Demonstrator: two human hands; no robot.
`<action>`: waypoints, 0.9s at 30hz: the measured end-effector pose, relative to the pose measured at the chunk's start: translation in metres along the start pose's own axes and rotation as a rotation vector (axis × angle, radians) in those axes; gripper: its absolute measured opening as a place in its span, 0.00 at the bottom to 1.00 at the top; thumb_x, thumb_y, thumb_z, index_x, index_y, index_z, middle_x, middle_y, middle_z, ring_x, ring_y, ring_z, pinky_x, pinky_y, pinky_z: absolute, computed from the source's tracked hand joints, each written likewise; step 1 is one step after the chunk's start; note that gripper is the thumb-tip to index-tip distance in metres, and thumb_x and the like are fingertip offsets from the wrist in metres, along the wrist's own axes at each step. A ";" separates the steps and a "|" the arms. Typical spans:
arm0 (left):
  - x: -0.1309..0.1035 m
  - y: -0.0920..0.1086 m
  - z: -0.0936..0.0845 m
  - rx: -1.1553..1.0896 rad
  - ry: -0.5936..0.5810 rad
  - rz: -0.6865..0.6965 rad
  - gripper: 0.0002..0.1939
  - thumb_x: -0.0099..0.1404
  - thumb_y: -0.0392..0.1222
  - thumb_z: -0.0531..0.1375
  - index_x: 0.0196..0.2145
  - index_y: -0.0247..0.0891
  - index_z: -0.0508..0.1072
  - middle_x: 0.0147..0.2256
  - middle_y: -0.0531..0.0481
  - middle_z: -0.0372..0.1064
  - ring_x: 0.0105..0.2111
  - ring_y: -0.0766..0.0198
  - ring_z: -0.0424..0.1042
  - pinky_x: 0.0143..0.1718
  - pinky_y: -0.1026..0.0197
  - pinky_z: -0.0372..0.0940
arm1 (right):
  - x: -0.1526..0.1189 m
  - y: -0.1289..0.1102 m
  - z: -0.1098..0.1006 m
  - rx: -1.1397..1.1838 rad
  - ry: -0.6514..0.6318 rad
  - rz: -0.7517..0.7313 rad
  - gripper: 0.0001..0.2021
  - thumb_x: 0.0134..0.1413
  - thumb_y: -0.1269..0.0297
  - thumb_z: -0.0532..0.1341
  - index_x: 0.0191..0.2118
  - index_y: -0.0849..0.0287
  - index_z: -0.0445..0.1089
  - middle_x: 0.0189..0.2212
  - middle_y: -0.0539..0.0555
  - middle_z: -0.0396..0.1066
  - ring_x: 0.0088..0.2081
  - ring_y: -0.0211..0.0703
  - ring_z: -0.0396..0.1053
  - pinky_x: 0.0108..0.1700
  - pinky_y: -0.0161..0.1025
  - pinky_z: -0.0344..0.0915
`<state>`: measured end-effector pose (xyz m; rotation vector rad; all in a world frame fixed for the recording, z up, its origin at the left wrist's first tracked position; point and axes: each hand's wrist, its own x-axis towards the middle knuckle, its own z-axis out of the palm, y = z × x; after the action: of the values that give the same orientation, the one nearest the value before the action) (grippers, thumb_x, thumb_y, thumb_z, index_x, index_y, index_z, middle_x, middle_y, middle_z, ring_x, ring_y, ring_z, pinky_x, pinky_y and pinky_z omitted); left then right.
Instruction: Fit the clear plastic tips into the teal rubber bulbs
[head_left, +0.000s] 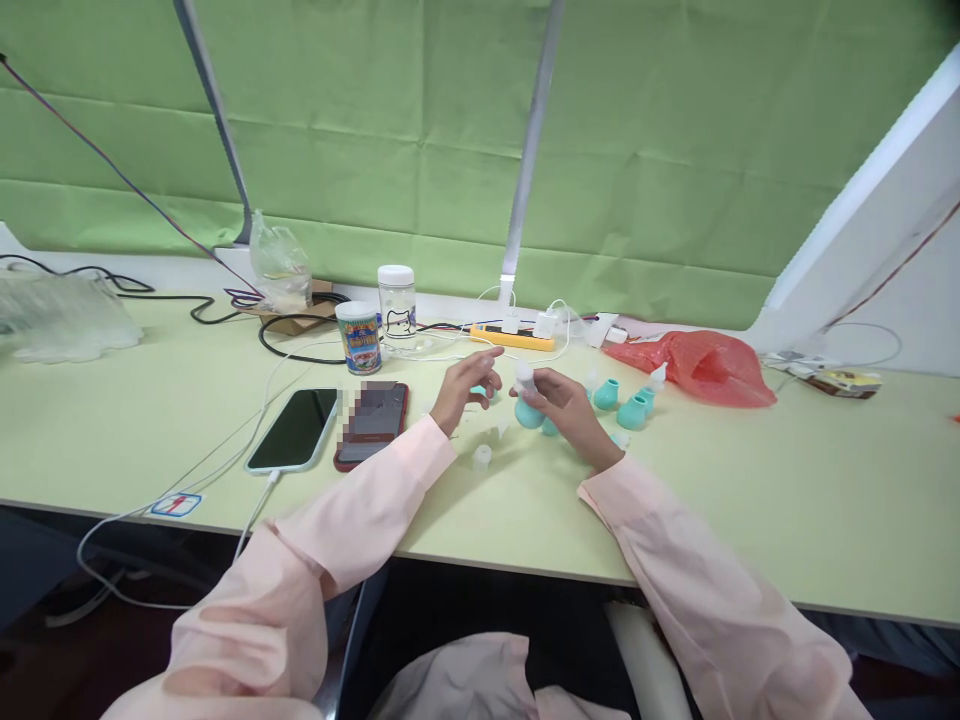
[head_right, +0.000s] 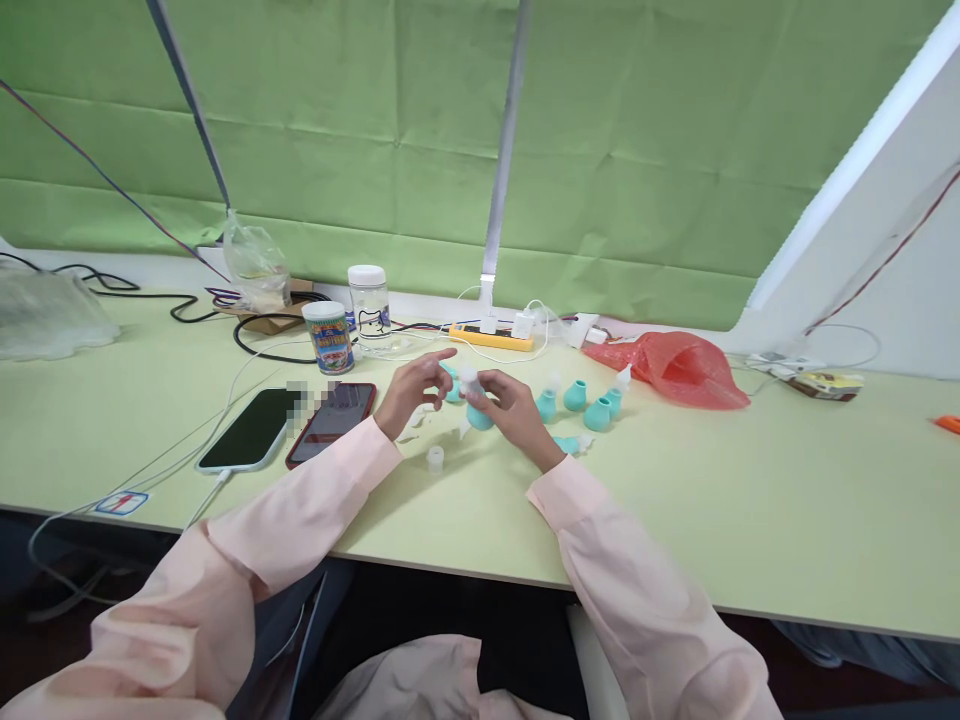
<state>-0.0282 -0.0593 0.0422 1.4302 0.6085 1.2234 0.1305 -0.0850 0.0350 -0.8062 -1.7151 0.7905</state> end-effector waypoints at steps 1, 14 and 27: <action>0.002 0.001 -0.003 0.061 0.054 0.018 0.20 0.52 0.46 0.52 0.40 0.33 0.66 0.22 0.52 0.60 0.20 0.72 0.59 0.17 0.69 0.53 | 0.000 0.002 0.000 -0.089 0.036 -0.061 0.11 0.44 0.60 0.57 0.36 0.57 0.61 0.34 0.52 0.65 0.37 0.39 0.64 0.39 0.39 0.61; 0.006 -0.005 -0.025 1.637 -0.061 0.017 0.14 0.52 0.34 0.49 0.35 0.41 0.69 0.33 0.47 0.66 0.37 0.56 0.61 0.29 0.60 0.60 | 0.003 0.034 -0.005 -1.210 0.030 -0.302 0.15 0.53 0.68 0.45 0.47 0.61 0.56 0.32 0.56 0.66 0.33 0.42 0.64 0.33 0.36 0.60; 0.004 -0.010 -0.023 1.669 -0.361 -0.091 0.12 0.55 0.41 0.52 0.38 0.42 0.69 0.36 0.45 0.62 0.41 0.55 0.57 0.37 0.57 0.59 | 0.002 0.039 0.003 -1.350 0.062 -0.134 0.25 0.53 0.68 0.43 0.57 0.63 0.36 0.53 0.63 0.49 0.37 0.47 0.65 0.31 0.39 0.64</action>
<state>-0.0447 -0.0441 0.0317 2.7827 1.5494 0.1008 0.1322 -0.0624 0.0035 -1.5088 -2.1074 -0.6355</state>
